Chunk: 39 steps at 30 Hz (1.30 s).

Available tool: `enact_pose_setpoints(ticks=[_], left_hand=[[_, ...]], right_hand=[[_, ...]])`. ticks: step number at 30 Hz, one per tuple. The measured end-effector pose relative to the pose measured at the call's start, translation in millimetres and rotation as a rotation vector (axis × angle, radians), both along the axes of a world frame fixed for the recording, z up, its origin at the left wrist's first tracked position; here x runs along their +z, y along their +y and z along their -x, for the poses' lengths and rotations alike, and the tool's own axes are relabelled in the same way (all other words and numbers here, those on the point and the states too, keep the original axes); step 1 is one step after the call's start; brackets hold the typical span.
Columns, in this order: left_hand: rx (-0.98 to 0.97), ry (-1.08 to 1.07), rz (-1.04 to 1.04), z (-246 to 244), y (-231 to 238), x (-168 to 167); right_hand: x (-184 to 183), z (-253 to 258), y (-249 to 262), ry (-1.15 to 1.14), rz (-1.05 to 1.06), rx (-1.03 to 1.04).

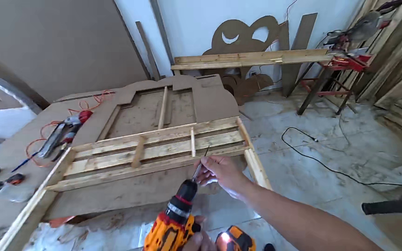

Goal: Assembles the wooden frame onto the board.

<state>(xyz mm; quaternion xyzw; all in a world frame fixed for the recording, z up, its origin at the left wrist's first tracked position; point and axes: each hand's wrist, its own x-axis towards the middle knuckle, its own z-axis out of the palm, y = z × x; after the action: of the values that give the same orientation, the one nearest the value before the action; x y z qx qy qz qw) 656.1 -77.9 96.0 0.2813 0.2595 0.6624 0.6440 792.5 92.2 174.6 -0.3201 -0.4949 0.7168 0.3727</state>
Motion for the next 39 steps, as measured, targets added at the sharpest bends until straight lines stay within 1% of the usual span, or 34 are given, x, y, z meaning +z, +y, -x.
enact_pose_setpoints(ticks=[3, 5, 7, 10, 14, 18, 22, 24, 27, 30, 34, 39], left_hand=[[-0.022, -0.154, 0.09, -81, 37, -4], [0.0, -0.241, 0.151, -120, 64, -10], [0.044, -0.307, 0.224, -148, 86, -18], [0.141, -0.38, 0.328, -179, 126, -32], [0.237, -0.485, 0.427, -204, 193, -61], [0.336, -0.579, 0.505, -228, 263, -87], [0.417, -0.658, 0.558, -254, 317, -111], [0.466, -0.716, 0.548, -267, 341, -125], [0.558, -0.765, 0.525, -293, 368, -136], [0.637, -0.787, 0.511, -311, 386, -137], [0.687, -0.813, 0.555, -312, 402, -135], [0.675, -0.826, 0.562, -310, 401, -135]], right_hand=[[-17, -69, 46, -0.118, 0.056, 0.004], [-30, -101, 79, -0.172, 0.108, 0.028], [-50, -121, 109, -0.225, 0.146, 0.074], [-88, -131, 157, -0.309, 0.201, 0.112], [-138, -134, 222, -0.426, 0.257, 0.128], [-173, -140, 293, -0.595, 0.214, 0.211], [-217, -152, 352, -0.639, 0.201, 0.334], [-230, -155, 378, -0.666, 0.194, 0.39], [-236, -155, 400, -0.727, 0.259, 0.431], [-238, -152, 410, -0.8, 0.316, 0.436], [-238, -146, 418, -0.832, 0.394, 0.41], [-241, -144, 416, -0.842, 0.387, 0.423]])
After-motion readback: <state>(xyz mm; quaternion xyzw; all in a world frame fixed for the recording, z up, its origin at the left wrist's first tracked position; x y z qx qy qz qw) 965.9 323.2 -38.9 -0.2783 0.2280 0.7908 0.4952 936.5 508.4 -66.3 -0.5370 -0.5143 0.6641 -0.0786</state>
